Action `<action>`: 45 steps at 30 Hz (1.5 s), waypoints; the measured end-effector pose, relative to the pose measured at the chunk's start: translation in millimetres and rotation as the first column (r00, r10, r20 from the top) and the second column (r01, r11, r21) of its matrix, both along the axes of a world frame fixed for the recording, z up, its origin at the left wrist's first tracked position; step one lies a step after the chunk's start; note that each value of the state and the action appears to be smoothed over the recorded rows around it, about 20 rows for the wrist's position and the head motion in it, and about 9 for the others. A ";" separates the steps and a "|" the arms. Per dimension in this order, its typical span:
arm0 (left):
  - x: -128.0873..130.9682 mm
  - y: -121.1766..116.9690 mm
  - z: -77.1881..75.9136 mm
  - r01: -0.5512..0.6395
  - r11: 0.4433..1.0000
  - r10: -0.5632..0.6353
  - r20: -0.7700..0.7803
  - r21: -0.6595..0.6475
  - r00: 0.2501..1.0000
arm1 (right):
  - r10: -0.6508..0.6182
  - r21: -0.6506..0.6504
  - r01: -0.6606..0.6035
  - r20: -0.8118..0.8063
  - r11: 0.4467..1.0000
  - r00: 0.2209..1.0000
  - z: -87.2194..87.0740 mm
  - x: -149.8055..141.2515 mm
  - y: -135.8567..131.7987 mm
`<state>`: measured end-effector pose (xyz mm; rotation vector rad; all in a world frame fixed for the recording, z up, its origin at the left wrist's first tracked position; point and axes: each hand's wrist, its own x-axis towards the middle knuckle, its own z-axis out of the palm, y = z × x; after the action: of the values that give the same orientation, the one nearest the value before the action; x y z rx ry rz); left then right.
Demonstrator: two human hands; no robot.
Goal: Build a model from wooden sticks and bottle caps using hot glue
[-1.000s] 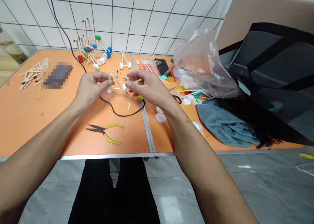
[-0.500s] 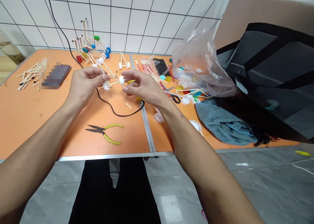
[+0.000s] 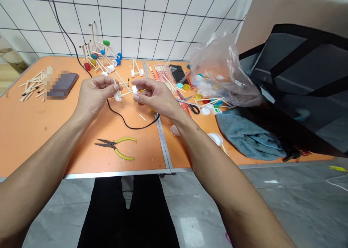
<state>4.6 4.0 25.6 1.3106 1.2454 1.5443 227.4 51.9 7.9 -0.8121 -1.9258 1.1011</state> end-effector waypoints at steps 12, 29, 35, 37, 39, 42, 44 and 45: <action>-1.7 4.6 -11.6 0.079 0.996 -0.079 0.013 0.043 0.997 | -0.019 -0.054 0.020 0.012 0.998 1.000 8.6 -1.6 -7.7; -0.5 -1.4 -4.6 0.071 0.997 -0.073 0.083 0.032 0.994 | -0.033 -0.209 0.031 -0.009 0.977 0.999 12.9 -3.3 -10.1; -0.7 -2.1 -3.9 0.096 0.994 -0.099 0.074 0.046 0.992 | -0.023 -0.225 0.018 -0.018 0.974 1.000 10.3 -2.4 -7.2; -0.8 -1.6 -4.4 0.093 0.994 -0.096 0.069 0.054 0.993 | -0.022 -0.217 0.018 -0.015 0.976 1.000 9.8 -2.4 -6.8; -0.8 -1.1 -4.9 0.080 0.996 -0.083 0.060 0.048 0.995 | -0.024 -0.208 0.021 -0.013 0.978 1.000 9.7 -2.7 -6.8; -0.9 -0.2 -6.1 0.067 0.997 -0.069 0.058 0.038 0.996 | -0.030 -0.215 0.026 -0.014 0.976 0.999 9.5 -3.2 -7.2; -1.1 0.4 -7.2 0.069 0.997 -0.072 0.066 0.046 0.995 | -0.031 -0.222 0.027 -0.015 0.975 0.999 9.1 -3.4 -7.4; -1.1 0.7 -7.8 0.067 0.997 -0.071 0.070 0.049 0.995 | -0.030 -0.222 0.026 -0.016 0.975 0.999 8.9 -3.4 -7.4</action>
<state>3.5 4.7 17.8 1.3029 1.1146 1.5656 224.0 44.5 16.8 -0.9421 -1.7905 1.3184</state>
